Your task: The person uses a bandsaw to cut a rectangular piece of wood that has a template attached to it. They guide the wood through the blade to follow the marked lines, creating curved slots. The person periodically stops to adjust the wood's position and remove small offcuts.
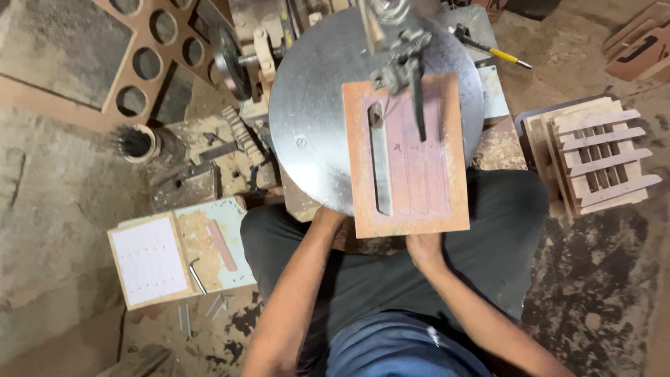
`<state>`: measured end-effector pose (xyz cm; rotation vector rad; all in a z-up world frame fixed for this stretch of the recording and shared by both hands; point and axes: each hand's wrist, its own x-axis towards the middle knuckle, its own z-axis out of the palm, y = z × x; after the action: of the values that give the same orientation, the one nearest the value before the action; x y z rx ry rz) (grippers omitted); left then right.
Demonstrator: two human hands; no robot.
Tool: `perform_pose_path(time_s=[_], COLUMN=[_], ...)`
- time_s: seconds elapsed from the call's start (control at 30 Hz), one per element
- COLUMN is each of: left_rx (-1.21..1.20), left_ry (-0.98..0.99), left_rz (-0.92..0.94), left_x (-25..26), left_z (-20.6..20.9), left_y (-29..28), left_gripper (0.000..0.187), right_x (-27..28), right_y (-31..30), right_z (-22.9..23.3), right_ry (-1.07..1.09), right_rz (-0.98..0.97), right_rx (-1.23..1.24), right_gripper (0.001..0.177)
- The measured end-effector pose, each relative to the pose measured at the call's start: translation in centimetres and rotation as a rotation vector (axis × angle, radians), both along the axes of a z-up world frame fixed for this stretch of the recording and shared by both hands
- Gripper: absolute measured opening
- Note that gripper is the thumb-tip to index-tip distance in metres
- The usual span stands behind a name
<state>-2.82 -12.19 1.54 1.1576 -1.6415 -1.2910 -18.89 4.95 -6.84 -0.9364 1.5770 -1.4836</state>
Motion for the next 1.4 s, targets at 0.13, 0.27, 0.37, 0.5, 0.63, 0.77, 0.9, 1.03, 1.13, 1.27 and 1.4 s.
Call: perform_pose_path(time_s=[0.13, 0.27, 0.37, 0.5, 0.63, 0.77, 0.9, 1.03, 1.13, 1.27, 1.4], left_rx=[0.009, 0.041, 0.079, 0.157, 0.169, 0.216, 0.245, 0.258, 0.264, 0.277, 0.269], left_ry=[-0.017, -0.033, -0.014, -0.076, -0.159, -0.249, -0.310, -0.354, -0.380, -0.391, -0.402], left_rz=[0.059, 0.209, 0.382, 0.524, 0.662, 0.756, 0.839, 0.851, 0.849, 0.840, 0.845], left_x=[0.1, 0.4, -0.9, -3.3, -3.9, -3.5, -2.7, -1.8, -1.8, -2.2, -2.3], left_z=[0.3, 0.3, 0.3, 0.9, 2.4, 3.1, 3.2, 4.2, 4.6, 4.5, 5.1], left_y=[-0.7, -0.3, 0.5, 2.9, 3.3, 5.7, 9.7, 9.4, 9.3, 9.2, 9.3], left_gripper=[0.040, 0.039, 0.038, 0.037, 0.036, 0.035, 0.034, 0.033, 0.032, 0.031, 0.030], right_x=[1.2, 2.7, 2.2, 3.3, 6.3, 5.2, 3.8, 2.7, 2.4, 2.3, 1.6], right_y=[-4.2, -7.8, -8.6, -10.3, -16.4, -19.1, -18.7, -19.0, -19.2, -19.2, -19.2], right_z=[-5.3, -8.1, -8.3, -6.0, -2.4, -3.7, -3.0, -1.4, -1.0, -0.3, -0.2], right_ry=[-0.327, -0.535, -0.676, -0.908, -1.042, -0.987, -0.898, -1.073, -1.238, -1.236, -1.240], right_rz=[0.057, 0.143, 0.185, 0.185, 0.261, 0.265, 0.312, 0.365, 0.346, 0.321, 0.334], right_rx=[0.090, 0.145, 0.177, 0.201, 0.147, 0.162, 0.040, 0.081, 0.023, 0.014, 0.031], right_gripper=[0.048, 0.043, 0.040, 0.036, 0.034, 0.032, 0.033, 0.030, 0.032, 0.035, 0.036])
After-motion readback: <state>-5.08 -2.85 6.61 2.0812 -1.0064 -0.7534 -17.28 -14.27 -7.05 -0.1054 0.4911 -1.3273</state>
